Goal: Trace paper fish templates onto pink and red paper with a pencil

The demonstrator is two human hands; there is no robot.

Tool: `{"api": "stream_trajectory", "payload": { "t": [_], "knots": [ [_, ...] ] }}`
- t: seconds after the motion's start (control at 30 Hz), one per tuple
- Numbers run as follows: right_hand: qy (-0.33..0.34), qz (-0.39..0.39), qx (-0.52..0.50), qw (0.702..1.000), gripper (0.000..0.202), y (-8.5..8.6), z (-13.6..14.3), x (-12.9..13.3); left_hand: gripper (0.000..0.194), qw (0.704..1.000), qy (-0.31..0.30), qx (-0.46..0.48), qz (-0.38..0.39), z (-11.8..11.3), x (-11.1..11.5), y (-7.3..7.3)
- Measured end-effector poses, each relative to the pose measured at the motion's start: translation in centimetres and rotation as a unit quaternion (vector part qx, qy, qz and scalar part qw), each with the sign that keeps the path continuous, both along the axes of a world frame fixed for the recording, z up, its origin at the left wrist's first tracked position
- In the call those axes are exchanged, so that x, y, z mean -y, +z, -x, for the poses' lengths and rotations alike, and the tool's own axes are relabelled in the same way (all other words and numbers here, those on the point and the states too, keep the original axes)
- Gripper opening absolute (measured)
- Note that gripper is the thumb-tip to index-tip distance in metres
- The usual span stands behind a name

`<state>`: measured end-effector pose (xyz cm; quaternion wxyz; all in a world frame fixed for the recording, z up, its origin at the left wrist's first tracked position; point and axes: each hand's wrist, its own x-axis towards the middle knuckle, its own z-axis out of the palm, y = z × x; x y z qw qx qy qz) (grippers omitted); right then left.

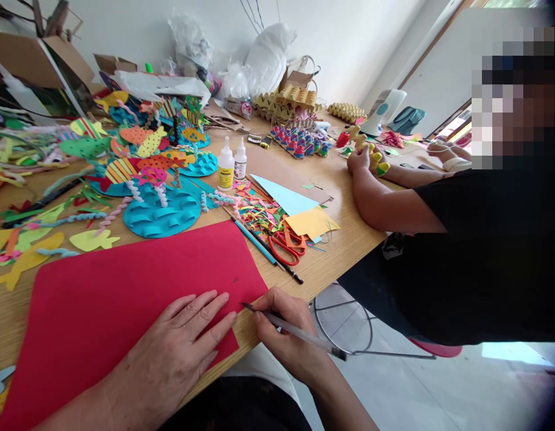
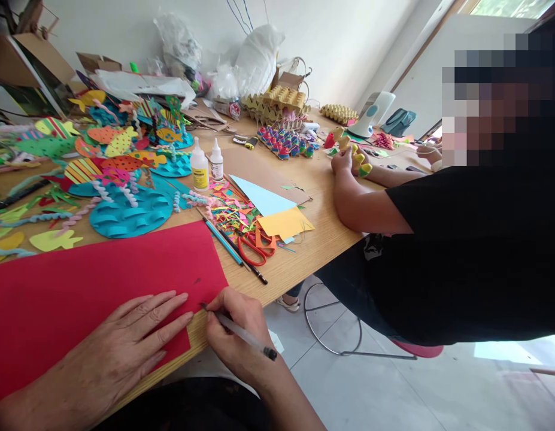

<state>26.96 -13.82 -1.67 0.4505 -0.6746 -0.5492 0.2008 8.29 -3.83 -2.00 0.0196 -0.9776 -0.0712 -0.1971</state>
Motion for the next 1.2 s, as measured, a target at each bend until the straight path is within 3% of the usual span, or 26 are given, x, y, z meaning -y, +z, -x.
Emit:
{"api": "stream_trajectory", "payload": {
  "t": [0.47, 0.77, 0.93, 1.2],
  "knots": [
    [0.002, 0.013, -0.025, 1.0, 0.008, 0.4, -0.4, 0.1, 0.038, 1.0, 0.005, -0.009, 0.009, 0.1, 0.1, -0.3],
    [0.062, 0.014, -0.002, 0.998, 0.01, 0.8, -1.2, -0.5, 0.041, 0.999, 0.025, 0.011, 0.029, 0.0, 0.4, -0.6],
    [0.066, 0.015, -0.007, 0.998, 0.01, 0.7, -1.2, -0.7, 0.036, 1.0, -0.007, -0.006, 0.007, 0.1, 0.1, -0.3],
    [0.061, 0.015, -0.005, 0.998, 0.01, 0.6, -1.2, -0.6, 0.036, 1.0, -0.001, -0.008, -0.004, 0.1, 0.0, -0.3]
  ]
}}
